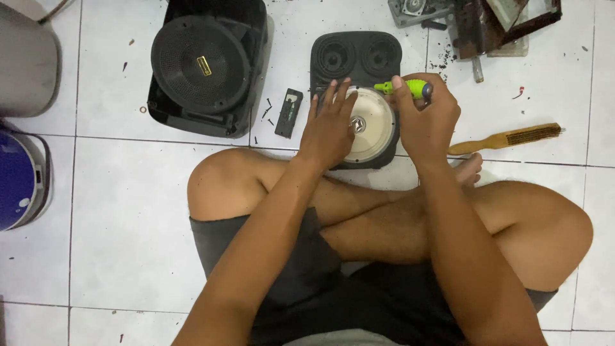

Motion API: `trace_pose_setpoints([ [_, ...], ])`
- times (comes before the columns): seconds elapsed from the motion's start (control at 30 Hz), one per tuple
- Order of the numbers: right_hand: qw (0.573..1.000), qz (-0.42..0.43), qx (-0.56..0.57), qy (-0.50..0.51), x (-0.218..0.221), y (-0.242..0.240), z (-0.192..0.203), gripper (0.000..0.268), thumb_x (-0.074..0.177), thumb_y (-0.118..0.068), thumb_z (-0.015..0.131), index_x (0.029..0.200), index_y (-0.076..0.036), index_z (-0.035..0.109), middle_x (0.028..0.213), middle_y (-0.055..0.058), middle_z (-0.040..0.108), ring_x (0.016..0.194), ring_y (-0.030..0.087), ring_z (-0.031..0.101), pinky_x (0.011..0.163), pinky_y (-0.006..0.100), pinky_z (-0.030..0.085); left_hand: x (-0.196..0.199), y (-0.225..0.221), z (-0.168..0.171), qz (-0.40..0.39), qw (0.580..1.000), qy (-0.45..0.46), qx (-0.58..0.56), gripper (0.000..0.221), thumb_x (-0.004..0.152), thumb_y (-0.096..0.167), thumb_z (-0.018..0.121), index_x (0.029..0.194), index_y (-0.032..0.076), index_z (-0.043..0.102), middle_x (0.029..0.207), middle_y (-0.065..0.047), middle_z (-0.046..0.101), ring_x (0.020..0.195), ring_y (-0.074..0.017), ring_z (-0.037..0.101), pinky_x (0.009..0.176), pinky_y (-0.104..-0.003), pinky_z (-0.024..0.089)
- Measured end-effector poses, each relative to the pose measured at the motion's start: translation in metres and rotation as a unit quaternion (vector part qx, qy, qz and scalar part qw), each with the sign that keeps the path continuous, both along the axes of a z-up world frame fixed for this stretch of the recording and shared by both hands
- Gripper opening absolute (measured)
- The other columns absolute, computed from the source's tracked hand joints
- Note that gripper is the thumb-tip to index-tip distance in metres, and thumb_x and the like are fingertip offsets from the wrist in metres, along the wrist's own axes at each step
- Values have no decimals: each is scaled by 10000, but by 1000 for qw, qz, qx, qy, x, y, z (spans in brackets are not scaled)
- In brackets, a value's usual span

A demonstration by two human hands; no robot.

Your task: The person disassembles a portable speaker by prying off the front panel and unscrewing the speaker driver from the housing.

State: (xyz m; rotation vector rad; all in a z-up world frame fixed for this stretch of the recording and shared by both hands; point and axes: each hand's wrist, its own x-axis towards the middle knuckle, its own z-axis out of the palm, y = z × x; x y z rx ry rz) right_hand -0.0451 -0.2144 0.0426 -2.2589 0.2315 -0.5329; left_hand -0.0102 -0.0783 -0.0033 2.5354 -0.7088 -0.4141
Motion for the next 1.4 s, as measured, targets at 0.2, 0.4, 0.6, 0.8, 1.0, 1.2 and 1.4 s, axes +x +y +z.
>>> trace_pose_setpoints([
  [0.2,1000,2,-11,3,-2,0,0,208,949,-165,587,966,39,554,830,194,582,805,297,608,686,380,478,-2,1,-2,13,1000,-8,-24,536,820,79,494,1323,28,316,1436,-151,178,1341,-299,114,1064,-528,114],
  [0.4,999,-17,-11,28,-5,4,6,201,936,-148,596,974,45,554,856,217,582,814,329,615,684,377,483,-2,0,-5,17,999,-14,-26,525,822,71,486,1320,30,324,1434,-151,188,1340,-295,116,1065,-523,111],
  [0.6,999,31,-13,1,-6,-1,2,180,919,-110,631,982,40,553,874,220,582,829,364,601,675,383,496,-3,1,-7,21,999,-5,-44,518,829,87,478,1320,27,323,1439,-141,171,1344,-296,94,1065,-532,104],
  [0.8,983,106,-138,-60,-5,1,9,215,871,-111,727,922,50,594,767,202,592,731,338,617,552,332,520,-2,0,-9,22,998,-22,-54,521,831,83,482,1321,22,315,1437,-151,167,1343,-308,98,1065,-546,111],
  [1.0,973,117,-196,27,6,3,21,270,898,-186,686,859,57,575,633,190,570,585,272,608,432,293,464,-5,1,-15,28,997,-18,-66,567,810,59,526,1326,27,292,1439,-183,111,1341,-333,65,1067,-542,64],
  [1.2,939,171,-278,112,36,11,43,250,781,-157,690,765,81,614,580,200,575,410,305,505,432,376,431,-3,-9,-54,60,991,-116,-41,601,716,114,536,1275,105,317,1433,-78,115,1330,-255,81,1007,-585,176],
  [1.4,910,136,-341,192,56,15,33,348,841,-191,650,751,137,579,606,270,567,425,316,559,368,378,461,-3,-4,-44,41,999,-8,-26,662,787,133,548,1349,149,199,1451,-37,-29,1333,-230,-47,1023,-592,97],
])
